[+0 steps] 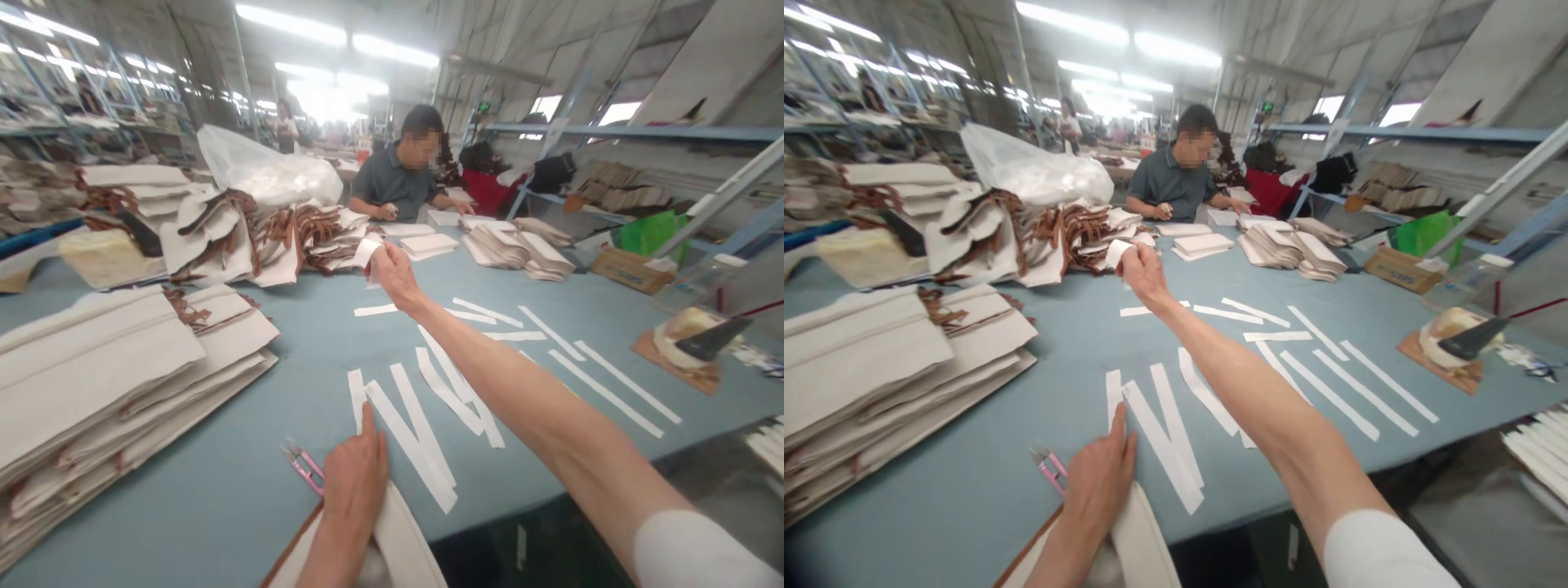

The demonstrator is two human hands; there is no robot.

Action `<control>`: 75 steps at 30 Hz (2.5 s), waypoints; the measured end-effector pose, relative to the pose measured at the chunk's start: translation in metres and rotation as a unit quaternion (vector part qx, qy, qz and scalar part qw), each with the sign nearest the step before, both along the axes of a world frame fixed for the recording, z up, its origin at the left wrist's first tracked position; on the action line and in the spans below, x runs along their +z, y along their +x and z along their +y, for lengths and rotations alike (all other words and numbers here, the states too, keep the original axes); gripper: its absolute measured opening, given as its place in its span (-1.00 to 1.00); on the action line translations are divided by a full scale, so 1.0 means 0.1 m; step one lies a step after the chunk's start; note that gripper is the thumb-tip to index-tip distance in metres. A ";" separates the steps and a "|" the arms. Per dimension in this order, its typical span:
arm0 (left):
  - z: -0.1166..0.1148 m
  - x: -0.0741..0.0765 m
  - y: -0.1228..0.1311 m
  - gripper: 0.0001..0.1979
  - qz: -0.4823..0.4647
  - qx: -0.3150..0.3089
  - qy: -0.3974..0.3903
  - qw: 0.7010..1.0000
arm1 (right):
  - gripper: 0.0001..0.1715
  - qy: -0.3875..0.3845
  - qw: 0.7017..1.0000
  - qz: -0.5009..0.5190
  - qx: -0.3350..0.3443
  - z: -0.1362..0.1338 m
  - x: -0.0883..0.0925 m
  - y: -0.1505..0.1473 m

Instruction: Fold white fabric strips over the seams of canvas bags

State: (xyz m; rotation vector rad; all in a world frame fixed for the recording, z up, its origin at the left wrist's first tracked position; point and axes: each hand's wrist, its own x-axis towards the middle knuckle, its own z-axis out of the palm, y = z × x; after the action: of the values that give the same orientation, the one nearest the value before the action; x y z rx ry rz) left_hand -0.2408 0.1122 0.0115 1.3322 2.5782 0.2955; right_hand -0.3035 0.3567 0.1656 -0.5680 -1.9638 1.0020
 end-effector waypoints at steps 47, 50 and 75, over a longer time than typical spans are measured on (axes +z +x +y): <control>-1.68 0.08 1.05 -0.54 -0.338 0.049 0.300 0.891 | -0.49 -0.425 0.886 0.077 0.167 -2.76 -0.68 2.03; -1.75 0.03 1.08 -0.52 -0.335 0.059 0.305 0.890 | -0.43 -0.427 0.885 0.065 0.176 -2.78 -0.69 1.99; -2.79 -0.10 1.23 -0.55 -0.403 0.250 0.212 0.855 | -0.43 -0.442 0.846 -0.141 0.263 -3.22 -1.73 2.62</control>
State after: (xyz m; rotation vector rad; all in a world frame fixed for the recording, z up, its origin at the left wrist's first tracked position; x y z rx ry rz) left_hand -0.1176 -0.1665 0.0012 0.3972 2.0869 1.2638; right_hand -0.0416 0.0346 -0.0069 -0.6967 -1.8529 2.3378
